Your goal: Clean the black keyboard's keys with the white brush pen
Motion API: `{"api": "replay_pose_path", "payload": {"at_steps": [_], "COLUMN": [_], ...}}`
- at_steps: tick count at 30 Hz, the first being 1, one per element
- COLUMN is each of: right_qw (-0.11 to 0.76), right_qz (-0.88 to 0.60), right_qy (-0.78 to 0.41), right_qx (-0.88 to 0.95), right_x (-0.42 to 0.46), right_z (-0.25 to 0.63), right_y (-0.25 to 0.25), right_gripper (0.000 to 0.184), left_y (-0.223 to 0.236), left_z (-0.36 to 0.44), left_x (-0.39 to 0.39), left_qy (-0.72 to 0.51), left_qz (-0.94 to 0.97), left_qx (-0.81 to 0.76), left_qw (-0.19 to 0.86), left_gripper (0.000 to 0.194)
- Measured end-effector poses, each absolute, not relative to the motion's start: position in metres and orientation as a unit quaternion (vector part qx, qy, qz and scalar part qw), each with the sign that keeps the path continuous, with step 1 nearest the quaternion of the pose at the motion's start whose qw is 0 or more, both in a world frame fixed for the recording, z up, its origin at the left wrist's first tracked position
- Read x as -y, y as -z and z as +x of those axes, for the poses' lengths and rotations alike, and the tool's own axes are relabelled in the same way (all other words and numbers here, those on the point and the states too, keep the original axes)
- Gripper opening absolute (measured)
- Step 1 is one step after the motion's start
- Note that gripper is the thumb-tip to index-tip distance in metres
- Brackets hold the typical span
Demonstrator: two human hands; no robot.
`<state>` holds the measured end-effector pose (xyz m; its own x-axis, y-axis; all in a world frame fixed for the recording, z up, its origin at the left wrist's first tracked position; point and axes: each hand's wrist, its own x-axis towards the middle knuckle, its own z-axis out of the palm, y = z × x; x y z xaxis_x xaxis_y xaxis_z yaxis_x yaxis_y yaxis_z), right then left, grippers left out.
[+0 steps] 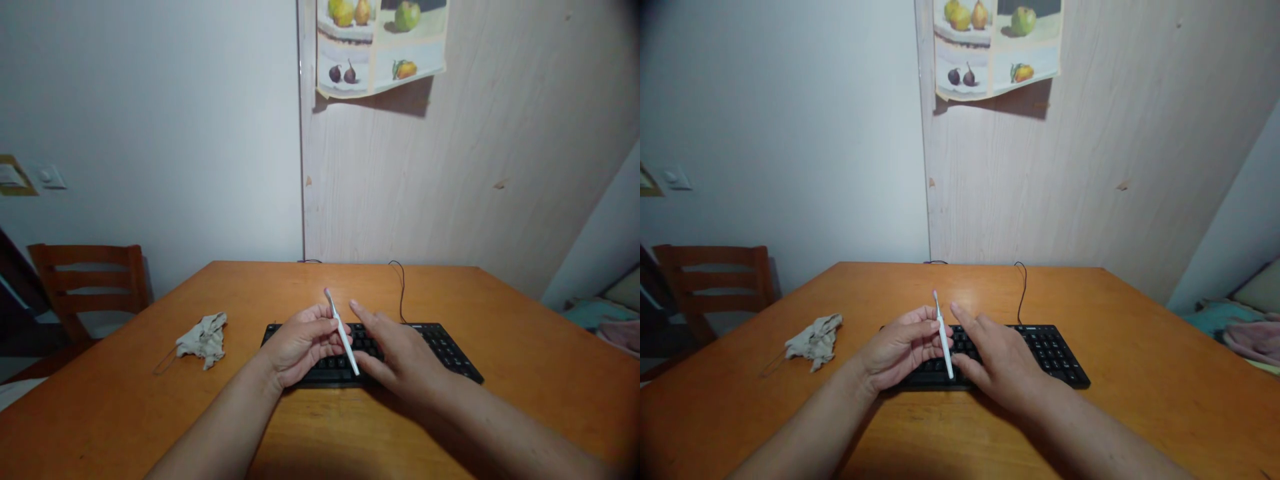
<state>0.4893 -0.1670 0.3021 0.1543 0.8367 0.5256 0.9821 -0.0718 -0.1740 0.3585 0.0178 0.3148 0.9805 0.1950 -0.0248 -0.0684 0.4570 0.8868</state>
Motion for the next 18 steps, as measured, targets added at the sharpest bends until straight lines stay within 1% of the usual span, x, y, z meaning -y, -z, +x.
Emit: {"api": "replay_pose_path", "payload": {"at_steps": [3, 5, 7, 10, 12, 14, 16, 18], "right_qw": [0.251, 0.279, 0.337, 0.461, 0.532, 0.584, 0.624, 0.65], "right_qz": [-0.682, -0.66, -0.637, -0.617, -0.634, -0.658, -0.662, -0.655], "right_qy": [0.187, 0.204, 0.188, 0.128, 0.077, 0.012, -0.053, -0.103], "right_qx": [0.661, 0.667, 0.667, 0.624, 0.556, 0.475, 0.412, 0.371], "right_x": [0.152, 0.146, 0.143, 0.141, 0.14, 0.14, 0.14, 0.139], "right_z": [0.478, 0.473, 0.47, 0.472, 0.476, 0.483, 0.49, 0.496], "right_y": [-0.299, -0.299, -0.301, -0.306, -0.311, -0.316, -0.322, -0.327], "right_gripper": [0.067, 0.057, 0.048, 0.035, 0.028, 0.025, 0.026, 0.029], "left_y": [-0.315, -0.316, -0.317, -0.318, -0.32, -0.323, -0.327, -0.33], "left_z": [0.359, 0.359, 0.358, 0.356, 0.356, 0.357, 0.359, 0.359], "left_x": [-0.015, -0.013, -0.013, -0.02, -0.031, -0.046, -0.062, -0.078], "left_qy": [-0.067, -0.071, -0.069, -0.077, -0.137, -0.241, -0.331, -0.389], "left_qz": [0.509, 0.507, 0.519, 0.567, 0.58, 0.549, 0.51, 0.487], "left_qx": [-0.035, -0.025, -0.031, -0.075, -0.118, -0.158, -0.216, -0.267], "left_qw": [0.857, 0.858, 0.851, 0.817, 0.794, 0.784, 0.764, 0.735], "left_gripper": [0.02, 0.019, 0.021, 0.026, 0.025, 0.021, 0.018, 0.019]}}
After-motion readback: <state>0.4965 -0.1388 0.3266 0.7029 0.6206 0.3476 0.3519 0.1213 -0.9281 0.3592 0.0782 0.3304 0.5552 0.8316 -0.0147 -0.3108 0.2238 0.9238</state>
